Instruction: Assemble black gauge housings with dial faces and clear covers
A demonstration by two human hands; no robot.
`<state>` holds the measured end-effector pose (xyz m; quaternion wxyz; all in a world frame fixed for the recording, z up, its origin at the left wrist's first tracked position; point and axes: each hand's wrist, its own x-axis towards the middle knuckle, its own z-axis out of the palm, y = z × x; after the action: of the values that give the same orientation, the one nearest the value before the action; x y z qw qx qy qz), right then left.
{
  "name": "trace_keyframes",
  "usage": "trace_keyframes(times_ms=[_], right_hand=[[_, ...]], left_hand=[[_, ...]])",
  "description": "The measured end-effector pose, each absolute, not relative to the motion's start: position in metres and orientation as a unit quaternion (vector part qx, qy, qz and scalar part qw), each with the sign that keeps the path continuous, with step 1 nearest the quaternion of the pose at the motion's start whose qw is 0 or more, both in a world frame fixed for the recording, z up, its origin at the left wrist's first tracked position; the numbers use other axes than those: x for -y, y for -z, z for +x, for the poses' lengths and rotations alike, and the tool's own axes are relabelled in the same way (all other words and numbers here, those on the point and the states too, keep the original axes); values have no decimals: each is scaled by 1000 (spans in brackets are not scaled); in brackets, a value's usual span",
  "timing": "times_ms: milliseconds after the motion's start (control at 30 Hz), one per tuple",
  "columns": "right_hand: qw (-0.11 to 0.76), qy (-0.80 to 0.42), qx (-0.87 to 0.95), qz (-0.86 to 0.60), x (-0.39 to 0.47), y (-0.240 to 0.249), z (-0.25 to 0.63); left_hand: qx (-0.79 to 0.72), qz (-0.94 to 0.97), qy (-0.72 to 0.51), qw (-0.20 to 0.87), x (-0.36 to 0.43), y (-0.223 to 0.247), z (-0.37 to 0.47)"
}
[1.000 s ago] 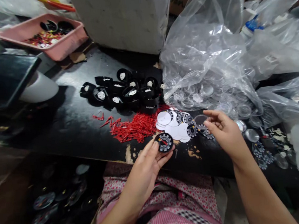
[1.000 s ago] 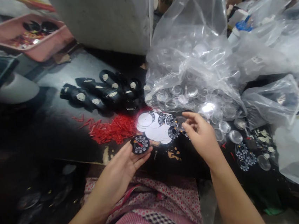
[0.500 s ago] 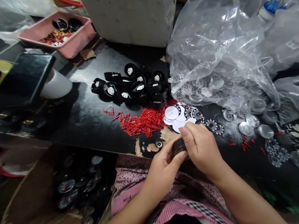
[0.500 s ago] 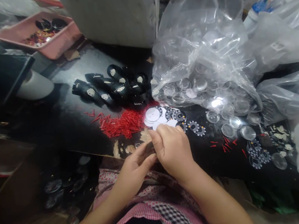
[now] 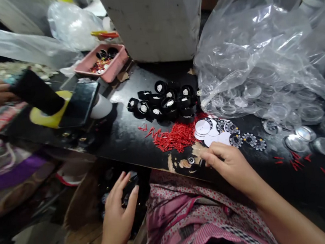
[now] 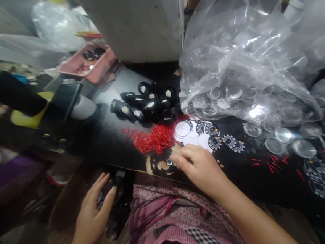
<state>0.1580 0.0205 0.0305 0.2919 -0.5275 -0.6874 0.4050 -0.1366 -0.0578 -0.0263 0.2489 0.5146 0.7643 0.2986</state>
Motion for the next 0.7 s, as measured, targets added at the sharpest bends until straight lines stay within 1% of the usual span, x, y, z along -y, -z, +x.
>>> trace_keyframes(times_ms=[33,67,100,167,267,333,400,467,567,633,700], right_hand=[[288,-411,707,-498,-21,-31,154],[284,-413,725,-472,-22,-33,151],[276,-412,740,-454,-22,-34,148],[253,-403,756,-449,-21,-36,145],[231,-398,751,-473,-17,-38,149],[237,-403,741,-482,-13,-37,154],[240,-405,734,-490,-11,-35,161],[227,-387,729,-517,-13,-32,170],[214,-305,715,-592,-22,-28,189],[213,-243,703,-634,-28,-26,201],[195,-200,694,-663,-31,-24,209]], left_hand=[[-756,548,-301,196,49,22,-139],[-738,574,-313,167,35,16,-136],[-716,594,-331,158,17,8,-128],[-691,611,-337,189,-28,-8,-109],[-721,610,-280,171,-96,-26,-85],[-738,608,-238,170,-126,-26,-78],[-741,601,-234,188,-140,-20,-78],[-730,571,-292,235,-141,-13,-82],[-682,505,-420,323,-124,-12,-87],[-601,427,-531,417,-105,-17,-84],[-499,313,-611,528,-81,-20,-74]])
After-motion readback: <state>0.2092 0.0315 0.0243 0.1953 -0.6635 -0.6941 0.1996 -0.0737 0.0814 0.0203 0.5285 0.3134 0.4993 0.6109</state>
